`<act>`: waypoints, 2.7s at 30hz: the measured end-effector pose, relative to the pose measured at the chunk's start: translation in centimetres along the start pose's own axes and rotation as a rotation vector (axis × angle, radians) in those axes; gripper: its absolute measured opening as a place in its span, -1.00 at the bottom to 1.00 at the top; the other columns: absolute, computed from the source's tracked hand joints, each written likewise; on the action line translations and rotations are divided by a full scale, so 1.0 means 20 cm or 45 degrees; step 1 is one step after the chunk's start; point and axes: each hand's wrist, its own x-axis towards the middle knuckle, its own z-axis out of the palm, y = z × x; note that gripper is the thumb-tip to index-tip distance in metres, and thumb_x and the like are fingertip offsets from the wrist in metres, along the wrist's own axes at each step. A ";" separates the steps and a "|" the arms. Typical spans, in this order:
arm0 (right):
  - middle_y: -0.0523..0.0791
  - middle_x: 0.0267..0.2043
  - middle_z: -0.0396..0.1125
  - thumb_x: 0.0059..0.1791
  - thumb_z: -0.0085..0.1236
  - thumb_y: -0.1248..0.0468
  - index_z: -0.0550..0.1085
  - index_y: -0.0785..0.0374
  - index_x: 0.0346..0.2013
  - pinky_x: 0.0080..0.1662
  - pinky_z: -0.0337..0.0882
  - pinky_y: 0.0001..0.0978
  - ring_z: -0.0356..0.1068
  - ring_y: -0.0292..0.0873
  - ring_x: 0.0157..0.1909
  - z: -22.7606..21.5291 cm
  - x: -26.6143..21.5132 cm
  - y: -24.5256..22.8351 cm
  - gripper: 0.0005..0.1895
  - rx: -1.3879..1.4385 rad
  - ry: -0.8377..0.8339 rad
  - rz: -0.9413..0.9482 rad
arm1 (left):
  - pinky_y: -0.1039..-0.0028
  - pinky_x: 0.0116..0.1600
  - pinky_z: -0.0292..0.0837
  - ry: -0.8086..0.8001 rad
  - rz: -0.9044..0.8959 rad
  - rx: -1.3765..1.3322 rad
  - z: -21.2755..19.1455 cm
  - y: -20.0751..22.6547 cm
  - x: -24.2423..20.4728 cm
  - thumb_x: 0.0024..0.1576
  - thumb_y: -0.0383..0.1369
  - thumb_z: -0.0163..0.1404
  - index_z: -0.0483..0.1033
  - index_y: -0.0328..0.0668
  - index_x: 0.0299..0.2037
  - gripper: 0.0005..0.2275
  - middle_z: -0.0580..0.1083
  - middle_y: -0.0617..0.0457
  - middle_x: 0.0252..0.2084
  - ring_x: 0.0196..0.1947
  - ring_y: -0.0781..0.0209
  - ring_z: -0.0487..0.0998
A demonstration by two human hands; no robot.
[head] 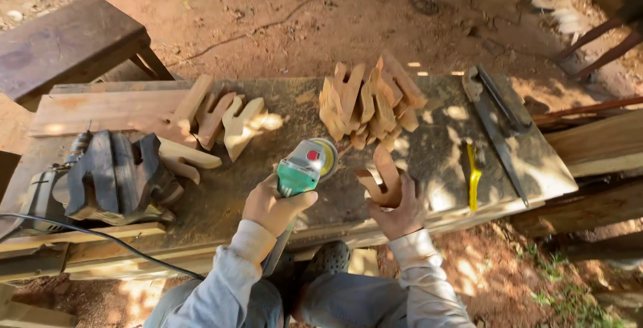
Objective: Sand and shape small wooden components using a power angle grinder with a sanding disc.
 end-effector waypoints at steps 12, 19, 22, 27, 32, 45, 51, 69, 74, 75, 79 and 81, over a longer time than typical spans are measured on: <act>-0.17 0.11 0.27 -0.46 0.30 0.26 0.52 -0.22 0.17 0.33 -0.21 0.42 0.22 0.04 0.25 -0.03 0.26 -0.14 -0.14 -0.417 0.205 -0.770 | -0.15 -0.02 0.52 -0.209 -0.064 0.038 -0.10 0.01 -0.04 -0.07 -0.04 0.23 0.51 -0.19 -0.10 -0.54 0.55 -0.17 -0.21 -0.07 -0.27 0.58; -0.11 -0.08 0.21 -0.45 0.42 0.16 0.46 -0.04 0.18 -0.02 0.39 0.08 0.32 0.06 -0.05 -0.06 0.18 -0.19 -0.13 -0.460 -0.042 -0.596 | -0.07 -0.09 0.49 -0.273 -0.150 0.188 -0.03 -0.08 0.04 -0.11 -0.02 0.21 0.45 -0.11 -0.18 -0.57 0.49 -0.07 -0.27 -0.15 -0.14 0.58; -0.13 -0.09 0.13 -0.40 0.41 0.15 0.41 -0.06 0.22 0.00 0.38 0.07 0.29 0.08 -0.04 -0.02 0.17 -0.07 -0.13 -0.523 -0.232 -0.501 | -0.11 -0.03 0.49 -0.342 -0.140 0.270 0.00 -0.15 0.11 -0.09 -0.01 0.19 0.45 -0.14 -0.12 -0.54 0.49 -0.12 -0.19 -0.09 -0.19 0.57; -0.04 0.04 0.21 -0.30 0.37 0.20 0.41 -0.04 0.28 0.16 0.26 0.14 0.28 0.18 0.10 -0.03 0.16 -0.08 -0.18 -0.546 -0.375 -0.452 | -0.16 0.09 0.53 -0.467 -0.135 0.292 0.04 -0.09 0.05 -0.03 -0.01 0.17 0.47 -0.13 0.03 -0.50 0.52 -0.12 -0.04 0.05 -0.25 0.54; -0.18 -0.04 0.22 -0.53 0.36 0.15 0.44 -0.29 0.23 0.18 0.14 0.16 0.24 0.01 0.03 0.13 0.16 0.14 -0.02 -0.714 -0.044 -0.728 | -0.21 0.21 0.48 -0.565 -0.172 0.287 0.08 -0.05 0.04 -0.02 -0.03 0.16 0.41 -0.19 0.15 -0.42 0.47 -0.22 0.08 0.14 -0.29 0.48; -0.17 -0.03 0.22 -0.53 0.36 0.21 0.42 -0.27 0.25 0.23 0.12 0.25 0.24 0.00 0.07 0.09 0.16 0.04 0.01 -0.600 -0.018 -0.842 | -0.17 0.02 0.54 -0.568 -0.106 0.207 0.08 -0.03 0.02 -0.02 0.00 0.17 0.48 -0.23 -0.02 -0.49 0.51 -0.20 -0.10 -0.06 -0.23 0.55; -0.16 -0.08 0.24 -0.49 0.41 0.23 0.46 -0.21 0.21 0.22 0.12 0.17 0.27 -0.01 0.03 0.07 0.16 0.01 -0.07 -0.528 0.045 -0.869 | -0.18 0.03 0.54 -0.557 -0.054 0.160 0.07 -0.09 0.05 -0.05 -0.01 0.20 0.52 -0.21 -0.09 -0.52 0.53 -0.19 -0.14 -0.06 -0.25 0.57; -0.08 0.11 0.36 -0.52 0.47 0.04 0.39 -0.09 0.27 0.25 0.24 0.06 0.37 0.08 0.18 0.19 0.15 0.27 0.03 0.201 -0.375 -0.119 | -0.24 0.11 0.56 -0.388 -0.095 -0.072 0.00 -0.12 0.06 -0.07 0.01 0.26 0.58 -0.21 -0.15 -0.53 0.56 -0.21 -0.19 -0.07 -0.28 0.59; -0.01 0.00 0.39 -0.47 0.47 0.64 0.24 0.23 0.22 0.01 0.52 -0.12 0.42 -0.09 0.04 0.17 0.14 0.20 0.02 1.382 -0.596 0.297 | -0.22 0.03 0.55 -0.332 -0.067 -0.131 -0.01 -0.16 0.09 -0.02 0.04 0.26 0.57 -0.25 -0.18 -0.52 0.56 -0.26 -0.20 -0.11 -0.29 0.58; -0.01 0.00 0.39 -0.47 0.47 0.64 0.24 0.23 0.22 0.01 0.52 -0.12 0.42 -0.09 0.04 0.17 0.15 0.21 0.02 1.376 -0.588 0.288 | -0.22 0.03 0.55 -0.336 -0.056 -0.135 -0.01 -0.15 0.09 -0.02 0.04 0.26 0.57 -0.25 -0.18 -0.52 0.56 -0.26 -0.20 -0.11 -0.29 0.58; -0.02 0.05 0.40 -0.44 0.55 0.55 0.26 0.20 0.23 0.05 0.47 -0.07 0.42 -0.07 0.07 0.18 0.16 0.21 0.01 1.470 -0.635 0.204 | -0.21 0.05 0.55 -0.290 -0.036 -0.164 -0.01 -0.13 0.07 -0.02 0.06 0.27 0.54 -0.30 -0.11 -0.46 0.55 -0.29 -0.17 -0.05 -0.31 0.57; -0.01 0.05 0.41 -0.44 0.55 0.54 0.26 0.21 0.23 0.06 0.47 -0.07 0.42 -0.06 0.08 0.19 0.15 0.21 0.01 1.479 -0.657 0.192 | -0.22 0.06 0.55 -0.291 -0.035 -0.178 -0.03 -0.11 0.05 -0.03 0.08 0.27 0.54 -0.30 -0.10 -0.44 0.55 -0.30 -0.16 -0.04 -0.32 0.57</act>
